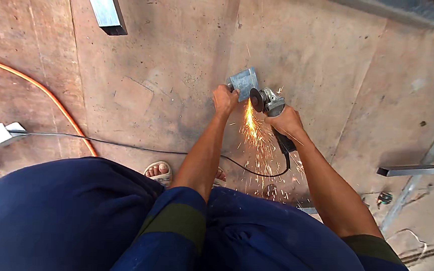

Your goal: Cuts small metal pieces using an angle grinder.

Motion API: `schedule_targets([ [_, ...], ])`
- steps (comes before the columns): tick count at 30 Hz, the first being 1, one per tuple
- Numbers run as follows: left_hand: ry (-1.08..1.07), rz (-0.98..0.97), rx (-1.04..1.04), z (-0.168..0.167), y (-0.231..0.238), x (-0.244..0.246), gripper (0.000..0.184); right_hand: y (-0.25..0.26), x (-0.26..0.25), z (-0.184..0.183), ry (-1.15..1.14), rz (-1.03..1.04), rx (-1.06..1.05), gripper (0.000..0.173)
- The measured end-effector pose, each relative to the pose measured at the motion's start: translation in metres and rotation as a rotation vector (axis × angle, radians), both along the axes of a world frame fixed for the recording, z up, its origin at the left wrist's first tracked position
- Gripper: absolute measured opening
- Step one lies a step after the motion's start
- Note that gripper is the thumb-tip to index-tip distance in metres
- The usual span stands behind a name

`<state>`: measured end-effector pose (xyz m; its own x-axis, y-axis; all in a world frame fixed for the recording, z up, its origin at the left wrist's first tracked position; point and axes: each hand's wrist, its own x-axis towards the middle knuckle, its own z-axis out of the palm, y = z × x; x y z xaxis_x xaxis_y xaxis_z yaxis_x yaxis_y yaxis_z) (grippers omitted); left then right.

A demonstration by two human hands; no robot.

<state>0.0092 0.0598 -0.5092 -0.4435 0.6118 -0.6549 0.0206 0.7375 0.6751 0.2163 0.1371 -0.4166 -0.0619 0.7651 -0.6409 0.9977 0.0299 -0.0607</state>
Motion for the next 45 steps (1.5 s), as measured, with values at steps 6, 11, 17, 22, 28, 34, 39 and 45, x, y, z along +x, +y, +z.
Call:
schedule_targets([
  [6, -0.015, -0.017, 0.016, -0.004, -0.001, -0.002, 0.032, 0.001, -0.002, 0.001, -0.023, -0.002, -0.010, 0.070],
  [11, -0.011, -0.026, 0.033, -0.005, -0.001, -0.004, 0.031, 0.004, -0.010, 0.007, -0.041, 0.012, -0.009, 0.065],
  [17, -0.027, -0.016, 0.043, -0.007, -0.002, -0.004, 0.030, 0.009, -0.017, 0.008, -0.021, 0.015, 0.008, 0.065],
  [22, -0.036, 0.007, 0.050, -0.009, -0.002, -0.004, 0.029, 0.013, -0.024, 0.006, -0.022, 0.016, 0.021, 0.066],
  [28, -0.025, -0.001, 0.049, -0.009, -0.001, -0.004, 0.030, 0.010, -0.023, 0.008, -0.031, 0.022, 0.042, 0.067],
  [34, -0.033, -0.008, 0.045, -0.008, -0.001, -0.005, 0.029, 0.007, -0.020, 0.006, -0.023, 0.007, 0.036, 0.071],
  [39, -0.029, -0.001, 0.064, -0.007, -0.003, -0.005, 0.029, 0.004, -0.016, 0.006, -0.028, 0.007, 0.038, 0.069],
  [45, -0.039, 0.008, 0.063, -0.006, -0.003, -0.006, 0.029, 0.003, -0.017, 0.007, -0.056, 0.008, 0.018, 0.065],
])
